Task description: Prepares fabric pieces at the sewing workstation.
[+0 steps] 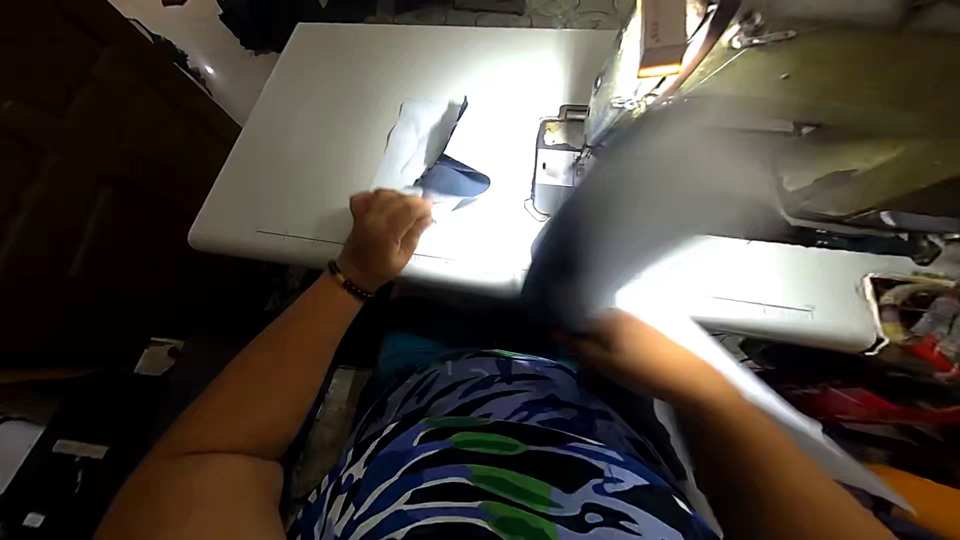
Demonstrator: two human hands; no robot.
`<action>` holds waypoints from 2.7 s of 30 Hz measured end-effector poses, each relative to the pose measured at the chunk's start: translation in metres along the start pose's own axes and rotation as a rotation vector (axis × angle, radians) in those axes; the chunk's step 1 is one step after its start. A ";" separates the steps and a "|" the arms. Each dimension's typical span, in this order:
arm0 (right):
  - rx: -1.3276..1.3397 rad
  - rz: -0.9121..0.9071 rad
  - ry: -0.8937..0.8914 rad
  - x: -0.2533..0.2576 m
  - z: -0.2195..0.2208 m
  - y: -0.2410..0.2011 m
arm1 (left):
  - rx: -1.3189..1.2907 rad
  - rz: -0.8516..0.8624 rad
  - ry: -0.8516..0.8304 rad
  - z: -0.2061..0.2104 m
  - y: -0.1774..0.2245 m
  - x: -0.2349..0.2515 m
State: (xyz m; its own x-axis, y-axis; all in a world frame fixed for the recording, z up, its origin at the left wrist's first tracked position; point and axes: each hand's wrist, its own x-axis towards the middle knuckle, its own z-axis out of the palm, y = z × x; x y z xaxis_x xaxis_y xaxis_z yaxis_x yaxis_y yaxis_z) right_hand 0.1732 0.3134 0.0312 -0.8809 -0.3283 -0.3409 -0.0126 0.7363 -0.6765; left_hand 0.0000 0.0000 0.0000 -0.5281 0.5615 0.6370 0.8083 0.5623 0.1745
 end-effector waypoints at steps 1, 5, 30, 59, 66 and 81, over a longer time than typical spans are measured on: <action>-0.158 0.082 -0.241 0.036 0.021 0.002 | 0.037 -0.001 0.077 -0.010 0.006 0.018; -0.365 0.330 -0.556 0.101 0.094 0.050 | 0.129 0.140 0.243 -0.055 0.031 0.076; -0.366 -0.238 0.779 0.071 -0.075 0.001 | 0.050 -0.220 -0.049 -0.047 -0.016 0.044; -0.321 -0.462 0.528 0.118 0.002 0.031 | 0.470 -1.438 -0.556 -0.047 -0.040 -0.309; -0.475 -0.330 0.552 0.110 -0.007 0.040 | 0.384 -1.226 -0.703 -0.067 -0.053 -0.296; -0.053 -0.601 0.115 0.066 0.014 -0.090 | 0.380 -0.669 0.161 -0.172 0.007 -0.083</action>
State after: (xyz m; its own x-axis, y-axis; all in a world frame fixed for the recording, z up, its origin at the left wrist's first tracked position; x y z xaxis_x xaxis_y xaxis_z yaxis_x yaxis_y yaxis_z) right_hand 0.1229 0.2174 0.0605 -0.7576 -0.6315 0.1651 -0.5442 0.4714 -0.6940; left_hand 0.0943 -0.1472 0.0772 -0.8037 -0.0482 0.5931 0.1719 0.9354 0.3089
